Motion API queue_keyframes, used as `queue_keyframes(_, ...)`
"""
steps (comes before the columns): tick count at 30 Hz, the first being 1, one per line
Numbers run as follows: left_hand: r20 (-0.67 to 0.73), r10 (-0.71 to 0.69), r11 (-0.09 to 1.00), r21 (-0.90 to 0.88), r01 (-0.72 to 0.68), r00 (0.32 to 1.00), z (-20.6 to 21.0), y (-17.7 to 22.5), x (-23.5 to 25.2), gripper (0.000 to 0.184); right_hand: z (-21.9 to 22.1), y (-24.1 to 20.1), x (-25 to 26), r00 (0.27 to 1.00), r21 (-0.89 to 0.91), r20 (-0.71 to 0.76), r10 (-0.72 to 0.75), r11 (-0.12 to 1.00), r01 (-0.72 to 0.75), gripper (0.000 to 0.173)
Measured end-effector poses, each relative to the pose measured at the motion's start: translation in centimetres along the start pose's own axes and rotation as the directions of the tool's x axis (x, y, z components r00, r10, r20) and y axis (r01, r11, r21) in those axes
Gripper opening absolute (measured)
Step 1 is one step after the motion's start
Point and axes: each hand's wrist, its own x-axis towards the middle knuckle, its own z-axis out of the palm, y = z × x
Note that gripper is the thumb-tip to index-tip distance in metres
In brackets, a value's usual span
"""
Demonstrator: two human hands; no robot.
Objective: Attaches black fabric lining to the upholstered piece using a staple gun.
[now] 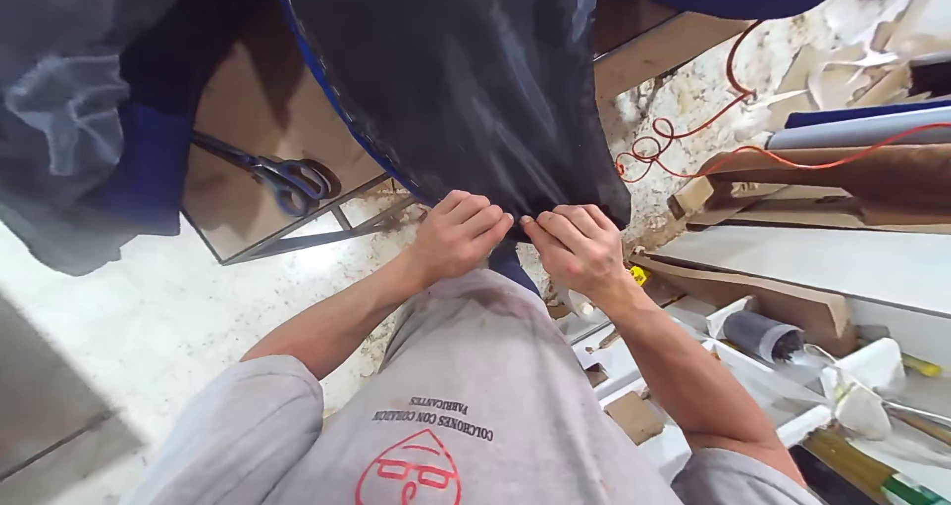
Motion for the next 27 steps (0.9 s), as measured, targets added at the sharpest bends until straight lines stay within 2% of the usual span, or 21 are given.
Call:
queue_keyframes(2,0.016,-0.055,0.998,-0.035,0.056,0.998,-0.5,0.2,-0.1,0.018,-0.3,0.5,0.0,0.999,0.025,0.029,-0.046,0.999,0.045,0.018)
queue_keyframes(6,-0.074,-0.260,0.965,-0.030,0.259,0.963,-3.9,-1.0,-1.4,0.022,-1.0,1.3,0.5,0.990,0.061,0.092,-0.108,0.993,0.103,0.020)
queue_keyframes(9,-0.010,-0.317,0.948,-0.020,0.317,0.948,-5.7,-1.9,-1.9,0.020,-1.1,1.4,0.5,0.990,0.083,0.090,-0.111,0.991,0.103,0.020)
queue_keyframes(13,0.109,-0.191,0.981,-0.013,0.193,0.976,-5.1,-1.6,-1.6,0.021,-0.9,1.3,0.6,0.990,0.095,0.092,-0.107,0.991,0.098,0.017)
queue_keyframes(17,0.166,-0.072,0.994,0.092,0.057,0.984,-4.5,-1.7,-0.5,0.026,-0.9,1.3,0.3,0.992,0.100,0.084,-0.095,0.991,0.086,0.017)
queue_keyframes(21,0.170,0.066,0.989,0.119,-0.088,0.983,-3.9,-2.3,-0.5,0.024,-0.6,1.3,0.1,0.994,0.100,0.047,-0.100,0.990,0.095,0.017)
queue_keyframes(24,0.172,0.094,0.984,0.133,-0.118,0.981,-3.6,-2.3,-0.6,0.021,-0.6,1.3,0.0,0.995,0.104,0.033,-0.090,0.991,0.086,0.016)
queue_keyframes(27,0.096,0.115,0.982,0.137,-0.127,0.989,-2.5,-1.8,-1.2,0.019,-0.6,1.2,-0.1,0.996,0.109,0.015,-0.084,0.991,0.082,0.015)
